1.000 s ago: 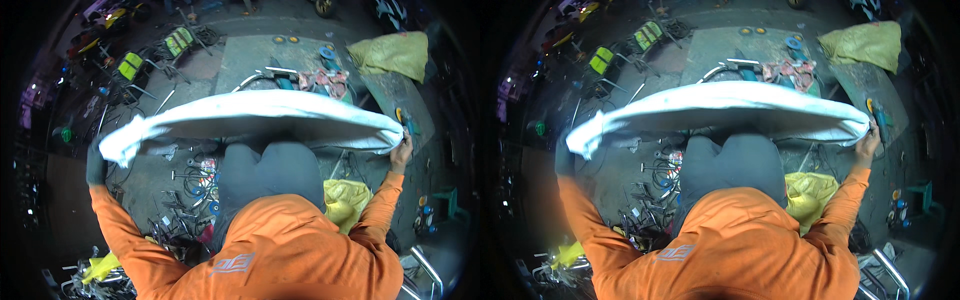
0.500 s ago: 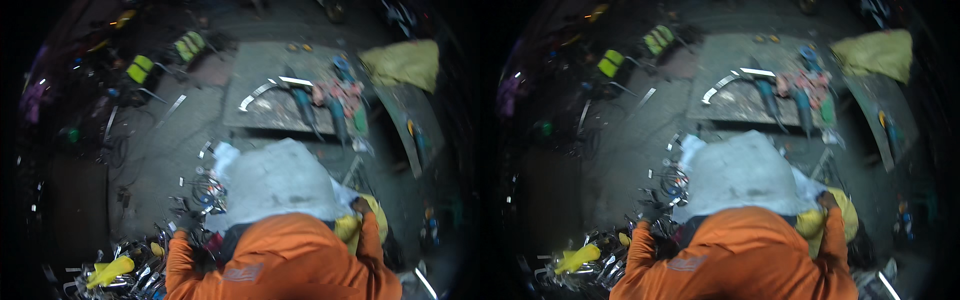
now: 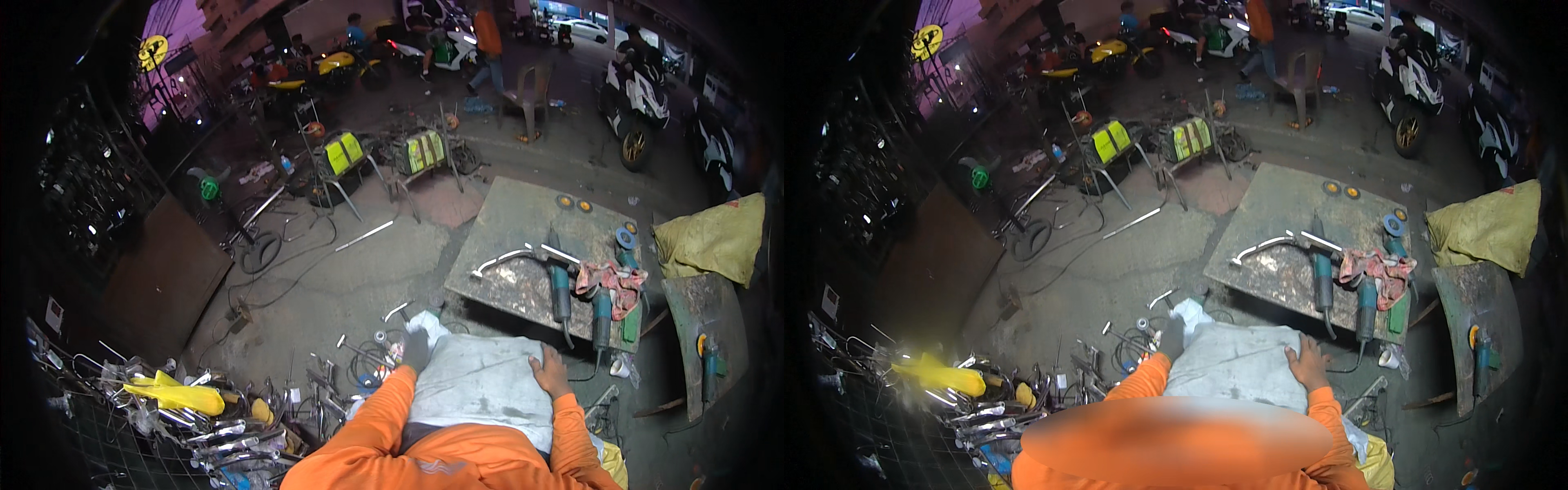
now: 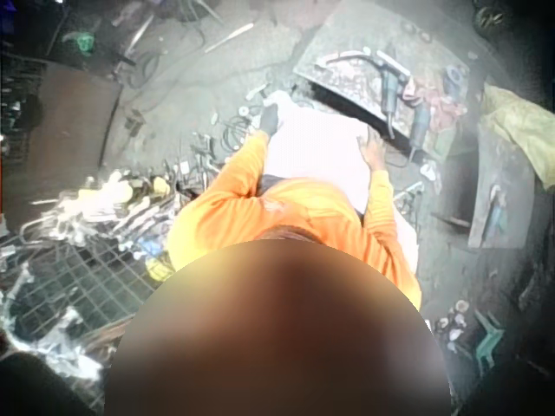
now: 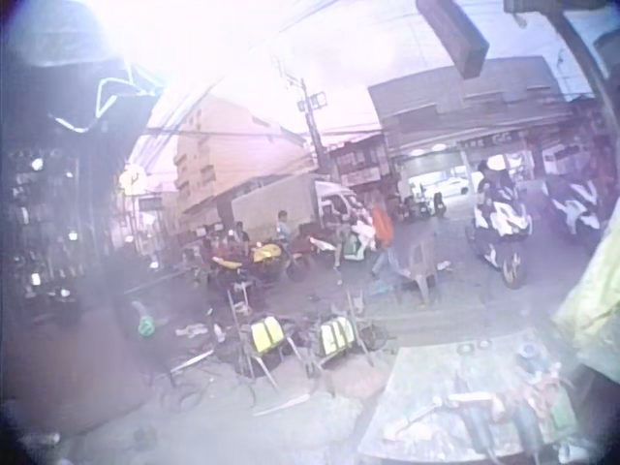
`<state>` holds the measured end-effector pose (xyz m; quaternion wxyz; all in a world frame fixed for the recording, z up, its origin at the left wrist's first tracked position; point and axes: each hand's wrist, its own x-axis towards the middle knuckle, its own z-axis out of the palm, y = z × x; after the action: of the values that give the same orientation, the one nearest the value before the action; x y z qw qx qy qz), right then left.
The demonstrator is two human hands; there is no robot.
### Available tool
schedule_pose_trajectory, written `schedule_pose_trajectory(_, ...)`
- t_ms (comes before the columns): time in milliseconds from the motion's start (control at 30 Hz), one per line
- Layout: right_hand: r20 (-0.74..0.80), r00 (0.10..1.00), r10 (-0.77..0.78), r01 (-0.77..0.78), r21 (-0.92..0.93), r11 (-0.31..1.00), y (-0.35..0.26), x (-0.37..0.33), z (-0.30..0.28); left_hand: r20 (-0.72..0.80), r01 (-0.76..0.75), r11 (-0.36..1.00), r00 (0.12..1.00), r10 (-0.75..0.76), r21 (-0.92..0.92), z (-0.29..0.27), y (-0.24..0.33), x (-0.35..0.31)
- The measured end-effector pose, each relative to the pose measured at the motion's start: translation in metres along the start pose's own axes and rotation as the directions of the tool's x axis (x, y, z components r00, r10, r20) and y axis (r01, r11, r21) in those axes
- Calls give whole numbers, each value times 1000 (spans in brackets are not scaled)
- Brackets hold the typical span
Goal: The person uses an angle grinder to smooth and polish a curved metal part on a workbench. They reposition the part several times to grind different sections and then place the finished piece on the table.
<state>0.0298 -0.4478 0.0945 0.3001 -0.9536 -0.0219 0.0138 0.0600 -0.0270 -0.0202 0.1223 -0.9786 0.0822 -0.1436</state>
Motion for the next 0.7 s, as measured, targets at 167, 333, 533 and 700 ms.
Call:
schedule_pose_trajectory(167, 220, 952, 214, -232, 61, 971, 10, 0, -11, 600, 511, 744, 777, -188, -429, 31, 20, -20)
schedule_pose_trajectory(333, 239, 938, 250, -259, 6, 966, 17, 5, -1, 708, 576, 675, 697, -112, -461, 8, 19, -22)
schedule_pose_trajectory(533, 248, 933, 262, -276, 23, 961, 19, 10, 8, 785, 601, 636, 619, 12, -484, 1, -9, -105)
schedule_pose_trajectory(700, 226, 940, 256, -271, 35, 962, 25, 9, 5, 876, 661, 638, 480, 46, -396, -10, -28, -185)
